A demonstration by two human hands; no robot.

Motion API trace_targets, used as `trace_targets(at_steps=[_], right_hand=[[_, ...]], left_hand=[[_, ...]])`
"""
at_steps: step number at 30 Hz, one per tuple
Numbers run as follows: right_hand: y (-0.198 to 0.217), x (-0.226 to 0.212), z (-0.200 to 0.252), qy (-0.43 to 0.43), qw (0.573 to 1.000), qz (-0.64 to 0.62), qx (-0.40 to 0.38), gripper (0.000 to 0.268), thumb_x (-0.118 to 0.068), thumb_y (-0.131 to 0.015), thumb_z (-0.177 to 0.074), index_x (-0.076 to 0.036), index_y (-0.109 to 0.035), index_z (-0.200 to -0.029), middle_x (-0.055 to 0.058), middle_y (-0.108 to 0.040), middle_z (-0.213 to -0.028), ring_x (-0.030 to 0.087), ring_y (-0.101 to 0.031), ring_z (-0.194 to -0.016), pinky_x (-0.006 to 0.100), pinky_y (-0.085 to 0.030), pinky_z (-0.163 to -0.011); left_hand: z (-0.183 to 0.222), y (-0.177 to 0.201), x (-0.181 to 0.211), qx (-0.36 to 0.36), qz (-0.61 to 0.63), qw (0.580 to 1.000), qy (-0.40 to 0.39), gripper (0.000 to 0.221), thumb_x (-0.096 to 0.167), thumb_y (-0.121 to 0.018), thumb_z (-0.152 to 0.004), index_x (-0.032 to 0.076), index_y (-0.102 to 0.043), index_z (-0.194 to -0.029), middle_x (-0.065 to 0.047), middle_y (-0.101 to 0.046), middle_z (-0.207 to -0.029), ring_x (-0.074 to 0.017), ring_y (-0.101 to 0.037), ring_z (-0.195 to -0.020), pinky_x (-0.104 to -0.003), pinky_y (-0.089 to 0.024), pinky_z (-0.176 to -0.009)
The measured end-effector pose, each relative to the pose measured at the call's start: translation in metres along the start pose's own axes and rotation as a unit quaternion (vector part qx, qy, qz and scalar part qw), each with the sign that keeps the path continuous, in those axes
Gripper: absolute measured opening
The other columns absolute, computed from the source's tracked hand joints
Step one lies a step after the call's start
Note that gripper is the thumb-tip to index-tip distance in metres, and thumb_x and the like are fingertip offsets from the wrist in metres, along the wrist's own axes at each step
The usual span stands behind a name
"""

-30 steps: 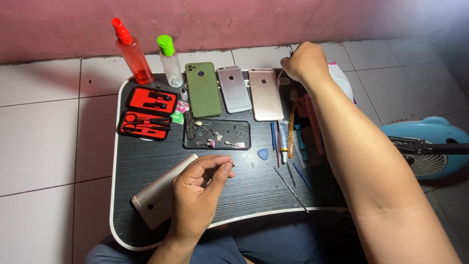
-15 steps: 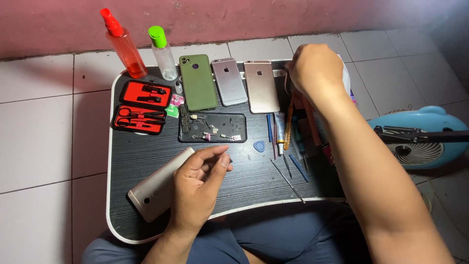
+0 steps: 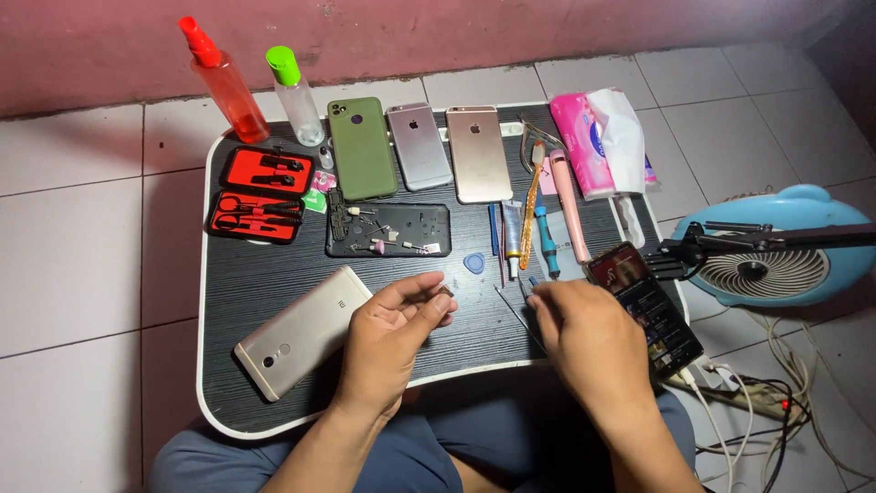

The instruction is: Cleaning and maintaining internal mobile phone components using a probe, brush, and cleaning cloth.

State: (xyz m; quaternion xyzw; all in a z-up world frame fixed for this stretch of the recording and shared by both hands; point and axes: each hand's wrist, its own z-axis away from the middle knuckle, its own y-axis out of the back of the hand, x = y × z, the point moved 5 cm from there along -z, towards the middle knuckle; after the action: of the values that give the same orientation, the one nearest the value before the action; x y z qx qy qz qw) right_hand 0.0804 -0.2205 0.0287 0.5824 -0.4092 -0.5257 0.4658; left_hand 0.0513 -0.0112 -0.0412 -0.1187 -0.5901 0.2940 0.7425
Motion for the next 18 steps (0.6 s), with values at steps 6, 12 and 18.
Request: trace_targets(at_steps=[6, 12, 18], right_hand=[[0.014, 0.024, -0.030, -0.090, 0.996, 0.016, 0.013, 0.022, -0.030, -0.064, -0.094, -0.024, -0.075, -0.111, 0.005, -0.076, -0.105, 0.036, -0.070, -0.096, 0.054, -0.055, -0.075], [0.022, 0.026, -0.028, -0.160, 0.985, 0.025, -0.058, 0.017, -0.040, -0.068, -0.089, -0.029, -0.078, -0.096, 0.000, -0.078, -0.100, 0.033, -0.070, -0.095, 0.050, -0.053, -0.077], [0.011, 0.026, -0.015, -0.161, 0.983, 0.058, -0.062, 0.019, -0.045, -0.063, -0.093, -0.033, -0.077, -0.099, -0.002, -0.077, -0.099, 0.035, -0.070, -0.094, 0.051, -0.054, -0.071]], left_hand=[[0.001, 0.002, 0.008, 0.012, -0.036, 0.999, -0.010, 0.028, 0.002, -0.073, -0.088, -0.005, -0.075, -0.115, -0.017, -0.074, -0.085, -0.0197, -0.071, -0.080, -0.031, -0.063, -0.081], [-0.002, 0.005, 0.007, -0.003, -0.034, 0.999, -0.023, 0.017, 0.004, -0.074, -0.089, -0.002, -0.072, -0.105, -0.014, -0.074, -0.088, -0.0208, -0.073, -0.080, -0.033, -0.063, -0.080], [0.001, 0.000, 0.007, -0.012, -0.075, 0.997, 0.000, 0.014, 0.006, -0.077, -0.087, 0.000, -0.073, -0.099, -0.013, -0.076, -0.086, -0.0219, -0.078, -0.079, -0.030, -0.062, -0.081]])
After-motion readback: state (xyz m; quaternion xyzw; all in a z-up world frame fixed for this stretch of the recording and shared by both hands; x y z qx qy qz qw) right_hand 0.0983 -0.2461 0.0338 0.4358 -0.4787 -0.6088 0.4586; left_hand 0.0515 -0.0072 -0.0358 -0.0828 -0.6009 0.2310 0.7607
